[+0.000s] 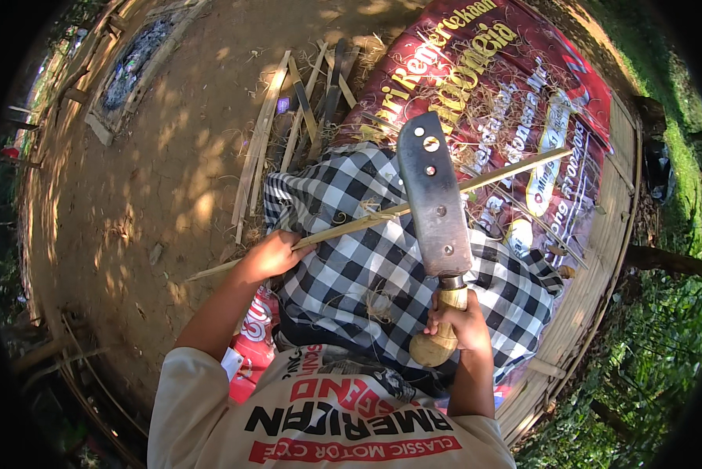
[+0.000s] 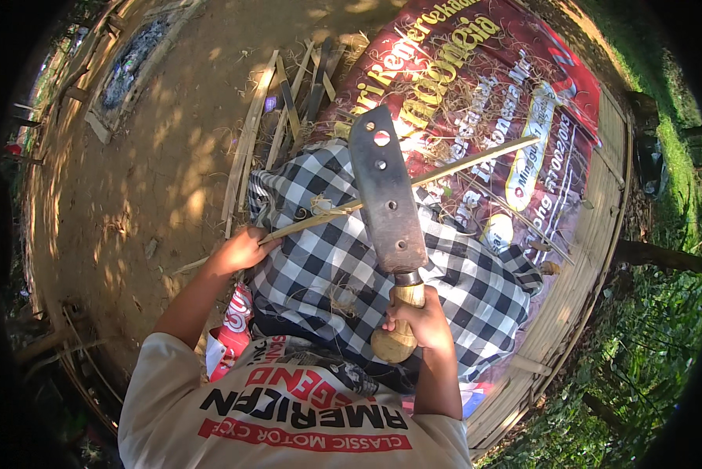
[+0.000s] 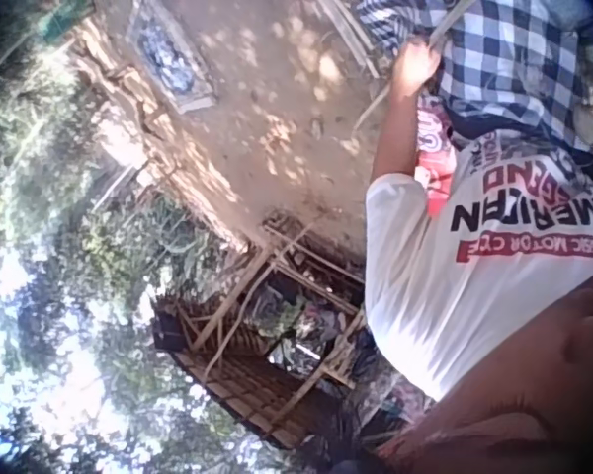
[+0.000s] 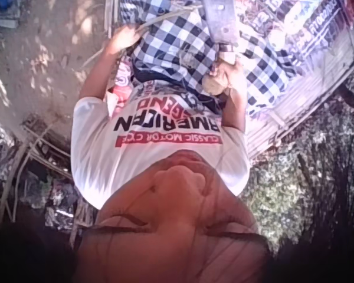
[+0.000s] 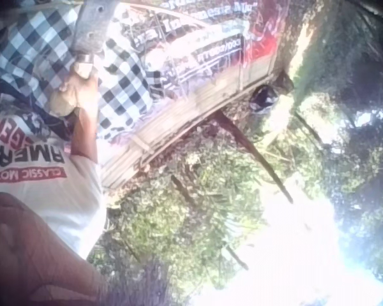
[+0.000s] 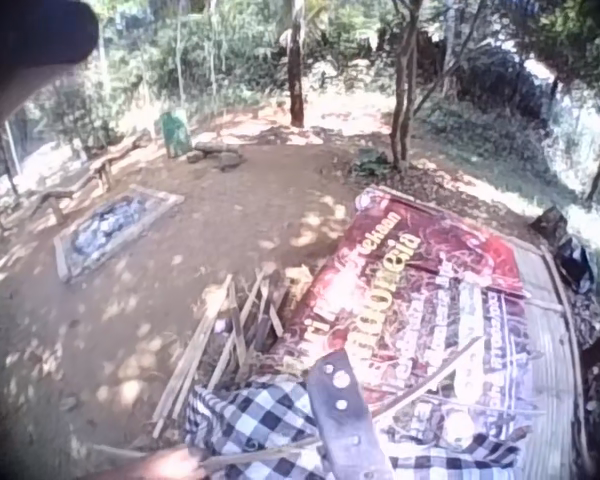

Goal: The person shaves a piece of bamboo by hand using a cleaver-like knife, repeatedly sliding the blade along the length of the wood to strip away material.

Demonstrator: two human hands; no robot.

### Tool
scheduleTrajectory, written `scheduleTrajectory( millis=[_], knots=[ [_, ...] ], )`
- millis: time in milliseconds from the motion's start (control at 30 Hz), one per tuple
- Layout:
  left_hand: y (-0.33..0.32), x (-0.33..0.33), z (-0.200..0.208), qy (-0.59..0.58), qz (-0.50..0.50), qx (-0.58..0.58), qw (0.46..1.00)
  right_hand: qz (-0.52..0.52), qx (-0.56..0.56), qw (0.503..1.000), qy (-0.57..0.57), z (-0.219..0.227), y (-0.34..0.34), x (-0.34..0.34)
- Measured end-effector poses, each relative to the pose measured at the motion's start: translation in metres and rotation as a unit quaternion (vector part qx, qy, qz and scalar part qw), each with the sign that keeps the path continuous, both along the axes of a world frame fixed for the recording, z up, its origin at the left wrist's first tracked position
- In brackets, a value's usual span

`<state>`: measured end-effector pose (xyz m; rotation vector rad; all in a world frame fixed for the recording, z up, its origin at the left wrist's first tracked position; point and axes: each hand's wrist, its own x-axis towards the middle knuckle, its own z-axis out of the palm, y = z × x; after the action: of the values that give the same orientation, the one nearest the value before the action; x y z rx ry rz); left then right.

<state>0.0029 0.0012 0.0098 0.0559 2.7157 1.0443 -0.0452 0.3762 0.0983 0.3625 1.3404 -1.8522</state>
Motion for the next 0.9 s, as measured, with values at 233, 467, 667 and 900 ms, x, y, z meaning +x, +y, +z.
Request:
scheduleTrajectory(
  millis=[233, 467, 667, 900],
  knots=[
    [0.005, -0.009, 0.009, 0.023, -0.011, -0.038, 0.999, -0.018, 0.083, 0.996, 0.033, -0.013, 0.0, 0.005],
    [0.007, -0.006, 0.002, 0.026, 0.013, -0.021, 0.999, 0.078, 0.029, 0.996, 0.022, -0.008, -0.002, -0.005],
    [0.006, -0.01, 0.011, 0.023, -0.011, -0.042, 0.999, 0.063, -0.144, 0.978, -0.137, -0.021, 0.007, 0.004],
    [0.006, -0.012, 0.014, -0.007, 0.005, -0.018, 1.0, 0.016, -0.086, 0.992, -0.092, -0.004, -0.012, 0.008]
  ],
)
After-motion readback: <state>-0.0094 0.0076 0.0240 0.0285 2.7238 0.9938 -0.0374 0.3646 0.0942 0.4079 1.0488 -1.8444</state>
